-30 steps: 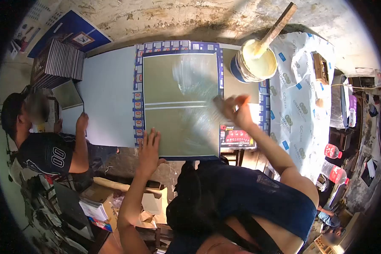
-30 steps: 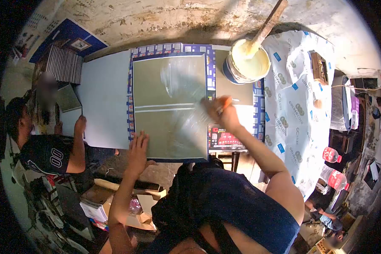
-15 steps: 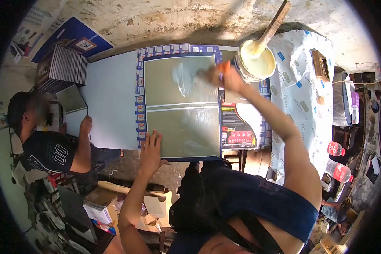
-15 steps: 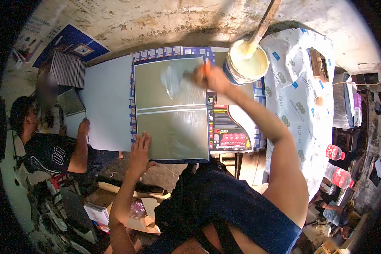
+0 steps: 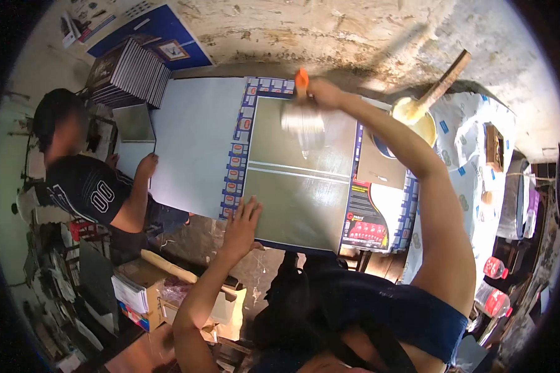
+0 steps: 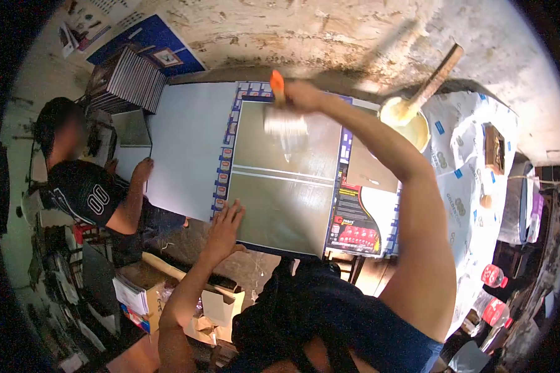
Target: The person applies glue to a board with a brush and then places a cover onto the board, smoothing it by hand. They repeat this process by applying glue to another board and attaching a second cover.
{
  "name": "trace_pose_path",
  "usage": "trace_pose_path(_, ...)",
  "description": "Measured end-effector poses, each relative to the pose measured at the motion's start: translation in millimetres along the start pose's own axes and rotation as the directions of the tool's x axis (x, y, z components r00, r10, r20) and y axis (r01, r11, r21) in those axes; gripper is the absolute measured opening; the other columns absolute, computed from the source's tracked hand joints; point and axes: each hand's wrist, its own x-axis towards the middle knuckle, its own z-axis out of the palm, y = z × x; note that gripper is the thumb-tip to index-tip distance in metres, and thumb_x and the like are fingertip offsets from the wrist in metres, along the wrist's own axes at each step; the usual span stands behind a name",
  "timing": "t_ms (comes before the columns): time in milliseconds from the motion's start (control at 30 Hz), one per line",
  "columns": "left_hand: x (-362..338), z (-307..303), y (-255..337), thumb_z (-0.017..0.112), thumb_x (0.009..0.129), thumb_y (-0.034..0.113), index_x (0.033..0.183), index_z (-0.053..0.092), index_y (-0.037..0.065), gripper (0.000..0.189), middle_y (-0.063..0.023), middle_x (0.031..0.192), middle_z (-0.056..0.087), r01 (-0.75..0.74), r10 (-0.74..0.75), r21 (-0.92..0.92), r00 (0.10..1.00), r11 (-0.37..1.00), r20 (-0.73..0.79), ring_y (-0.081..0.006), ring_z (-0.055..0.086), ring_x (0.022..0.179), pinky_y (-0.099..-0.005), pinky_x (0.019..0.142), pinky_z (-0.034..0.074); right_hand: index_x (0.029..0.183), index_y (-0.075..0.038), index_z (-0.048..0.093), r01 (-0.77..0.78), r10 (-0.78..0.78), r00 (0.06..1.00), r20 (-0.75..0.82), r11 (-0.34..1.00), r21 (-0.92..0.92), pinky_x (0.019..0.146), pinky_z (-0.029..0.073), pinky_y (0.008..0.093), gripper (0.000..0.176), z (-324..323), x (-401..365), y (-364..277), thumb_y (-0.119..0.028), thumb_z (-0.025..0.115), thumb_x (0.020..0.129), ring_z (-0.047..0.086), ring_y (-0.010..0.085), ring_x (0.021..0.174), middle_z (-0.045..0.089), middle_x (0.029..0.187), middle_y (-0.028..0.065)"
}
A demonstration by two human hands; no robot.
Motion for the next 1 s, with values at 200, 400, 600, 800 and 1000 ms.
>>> trace_pose_path(200, 1.7, 1.7, -2.3, 0.091, 0.054, 0.032, 0.149, 0.028, 0.011, 0.116, -0.0091, 0.158, 0.02, 0.006, -0.007, -0.023, 0.999, 1.0, -0.045, -0.0366, 0.017, 0.146, -0.0608, 0.112, 0.028, 0.083, -0.006, 0.066, -0.049, 0.039, 0.997, -0.074, 0.989, -0.141, 0.069, 0.051, 0.0438, 0.034, -52.0, 80.3, -14.8, -0.04, 0.066, 0.087, 0.064, 0.0357, 0.073, 0.065, 0.073, 0.0179)
trace_pose_path(400, 0.9, 13.8, -4.4, 0.091, 0.051, 0.033, 0.148, 0.03, 0.012, 0.116, -0.0084, 0.157, 0.021, 0.017, -0.017, 0.003, 0.997, 1.0, -0.079, -0.0356, 0.018, 0.146, -0.0651, 0.11, 0.028, 0.08, -0.006, 0.067, 0.041, -0.001, 0.974, 0.228, 0.984, -0.171, 0.07, 0.051, 0.0462, 0.041, -12.1, 98.9, -55.8, -0.047, 0.07, 0.082, 0.065, 0.0365, 0.076, 0.067, 0.077, 0.0176)
trace_pose_path(600, 0.9, 9.2, -8.2, 0.092, 0.049, 0.034, 0.146, 0.033, 0.012, 0.115, -0.0087, 0.156, 0.022, 0.009, -0.012, -0.028, 0.995, 1.0, -0.099, -0.036, 0.019, 0.145, -0.0658, 0.109, 0.028, 0.083, -0.008, 0.068, 0.076, -0.07, 0.997, 0.035, 0.978, -0.194, 0.07, 0.051, 0.0472, 0.039, -24.9, 128.8, -55.9, -0.047, 0.069, 0.082, 0.064, 0.0364, 0.074, 0.067, 0.076, 0.0157)
trace_pose_path(800, 0.7, 15.0, -8.6, 0.092, 0.049, 0.033, 0.147, 0.031, 0.014, 0.118, -0.0087, 0.158, 0.018, 0.015, -0.018, -0.046, 0.997, 0.999, -0.077, -0.0369, 0.016, 0.146, -0.0661, 0.111, 0.025, 0.081, -0.003, 0.063, 0.03, 0.117, 0.891, 0.438, 0.949, -0.314, 0.062, 0.049, 0.0469, 0.039, 8.4, 107.1, -64.6, -0.041, 0.063, 0.088, 0.063, 0.0337, 0.074, 0.066, 0.082, 0.0143)
trace_pose_path(1000, -4.3, 8.9, -4.4, 0.093, 0.047, 0.03, 0.147, 0.031, 0.012, 0.12, -0.0124, 0.154, 0.02, 0.064, -0.075, -0.095, 0.991, 0.993, -0.115, -0.0383, 0.021, 0.144, -0.0661, 0.108, 0.027, 0.098, -0.014, 0.065, 0.154, -0.186, 0.978, -0.094, 0.95, -0.273, 0.076, 0.048, 0.0468, 0.022, 26.3, 56.5, -99.2, -0.027, 0.068, 0.08, 0.062, 0.032, 0.086, 0.063, 0.084, 0.0096)
